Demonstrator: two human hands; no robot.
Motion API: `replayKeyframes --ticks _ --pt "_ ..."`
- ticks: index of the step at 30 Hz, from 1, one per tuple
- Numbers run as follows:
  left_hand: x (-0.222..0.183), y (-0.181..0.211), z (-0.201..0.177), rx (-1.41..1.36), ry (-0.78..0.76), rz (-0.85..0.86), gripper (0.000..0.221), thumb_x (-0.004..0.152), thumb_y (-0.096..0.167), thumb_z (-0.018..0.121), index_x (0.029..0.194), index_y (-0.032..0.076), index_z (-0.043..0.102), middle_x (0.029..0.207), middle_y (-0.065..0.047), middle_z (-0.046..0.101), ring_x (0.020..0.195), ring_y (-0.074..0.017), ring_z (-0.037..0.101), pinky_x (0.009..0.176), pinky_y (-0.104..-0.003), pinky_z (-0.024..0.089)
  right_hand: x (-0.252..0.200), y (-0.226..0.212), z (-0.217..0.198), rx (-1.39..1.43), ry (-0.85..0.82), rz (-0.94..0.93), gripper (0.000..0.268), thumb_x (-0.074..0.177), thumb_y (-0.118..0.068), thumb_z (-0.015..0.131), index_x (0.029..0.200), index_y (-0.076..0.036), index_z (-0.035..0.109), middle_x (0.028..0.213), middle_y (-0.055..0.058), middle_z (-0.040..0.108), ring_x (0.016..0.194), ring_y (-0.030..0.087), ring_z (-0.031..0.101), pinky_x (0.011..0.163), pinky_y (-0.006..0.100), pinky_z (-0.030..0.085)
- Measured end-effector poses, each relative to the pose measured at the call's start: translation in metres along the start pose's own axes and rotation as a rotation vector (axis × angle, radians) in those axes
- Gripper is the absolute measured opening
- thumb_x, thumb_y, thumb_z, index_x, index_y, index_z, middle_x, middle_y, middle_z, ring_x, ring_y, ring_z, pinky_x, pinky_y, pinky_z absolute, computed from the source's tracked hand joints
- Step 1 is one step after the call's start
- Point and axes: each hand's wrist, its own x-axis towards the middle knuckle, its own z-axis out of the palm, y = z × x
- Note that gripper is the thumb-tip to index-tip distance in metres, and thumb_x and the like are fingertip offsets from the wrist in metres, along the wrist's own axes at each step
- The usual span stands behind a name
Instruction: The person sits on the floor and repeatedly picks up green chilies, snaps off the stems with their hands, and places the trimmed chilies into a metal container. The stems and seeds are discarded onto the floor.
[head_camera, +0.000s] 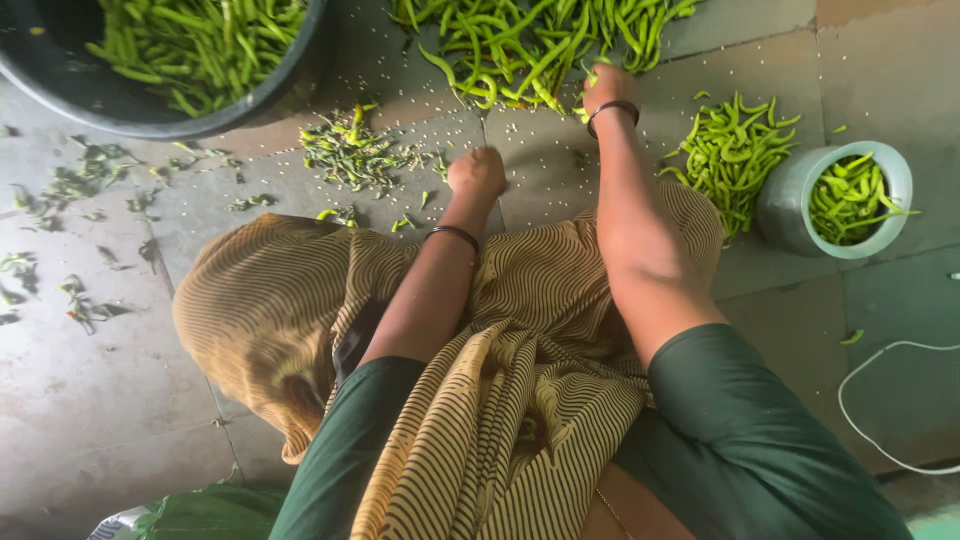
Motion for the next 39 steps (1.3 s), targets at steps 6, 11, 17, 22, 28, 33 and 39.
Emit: replayKeyframes --ticks 6,11,17,22,28,33,39 --pt "0.014 -0.013 0.010 -0.071 0.007 -0.005 0.029 0.084 0.020 0.071 0.109 0.007 0.077 0.113 -0.016 0.073 0.106 -0.0321 0.071 0.087 -0.040 0.057 -0.016 -0.046 -0.093 1.006 -0.220 0.506 0.014 0.082 -0.014 0.079 0.090 -0.010 0.067 0.086 0.008 0.075 0.058 0.013 0.063 0.041 0.024 0.043" --pt "-0.005 0.011 -0.049 -0.634 0.150 0.095 0.034 0.090 0.029 0.071 0.112 0.003 0.075 0.107 -0.023 0.075 0.098 -0.0402 0.070 0.080 -0.044 0.051 -0.063 -0.064 -0.169 1.609 -0.517 0.495 0.013 0.093 -0.015 0.074 0.094 -0.004 0.066 0.080 0.004 0.062 0.052 0.007 0.046 0.040 0.020 0.030" --pt "-0.064 0.044 -0.098 -0.865 0.304 0.586 0.037 0.087 0.021 0.071 0.121 0.007 0.072 0.100 -0.020 0.073 0.088 -0.0367 0.069 0.076 -0.044 0.054 -0.079 -0.083 -0.165 1.681 -0.597 0.461 0.018 0.090 -0.019 0.075 0.087 -0.006 0.063 0.077 0.004 0.061 0.048 0.008 0.044 0.039 0.021 0.030" --pt "-0.064 0.056 -0.080 -0.440 0.620 0.558 0.029 0.091 0.031 0.075 0.108 0.007 0.075 0.100 -0.016 0.076 0.090 -0.0350 0.073 0.077 -0.044 0.055 -0.074 -0.099 -0.154 1.793 -0.627 0.407 0.016 0.091 -0.018 0.074 0.092 -0.005 0.065 0.081 0.003 0.063 0.055 0.007 0.048 0.042 0.020 0.031" --pt "-0.035 0.030 -0.085 -0.844 0.270 0.074 0.027 0.094 0.034 0.075 0.095 0.008 0.083 0.069 -0.007 0.066 0.058 -0.0170 0.056 0.056 -0.037 0.046 -0.072 -0.078 -0.148 2.068 -0.596 0.145 0.014 0.095 -0.016 0.074 0.092 -0.006 0.064 0.067 0.001 0.053 0.046 0.006 0.041 0.042 0.022 0.031" --pt "-0.062 0.048 -0.128 -1.517 0.003 0.234 0.023 0.099 0.027 0.068 0.104 0.006 0.075 0.068 0.005 0.051 0.049 -0.0059 0.035 0.042 -0.026 0.026 -0.051 -0.067 -0.098 1.680 -0.435 0.516 0.016 0.085 -0.023 0.070 0.095 -0.011 0.072 0.079 0.001 0.074 0.061 0.011 0.070 0.047 0.024 0.052" --pt "-0.063 0.162 -0.119 -1.527 -0.460 0.391 0.023 0.092 0.020 0.067 0.111 0.010 0.073 0.086 0.002 0.061 0.058 -0.0090 0.050 0.050 -0.027 0.040 -0.038 -0.087 -0.018 0.763 -0.181 0.053 0.032 0.080 -0.021 0.073 0.107 -0.003 0.077 0.090 0.010 0.076 0.080 0.020 0.072 0.072 0.036 0.059"
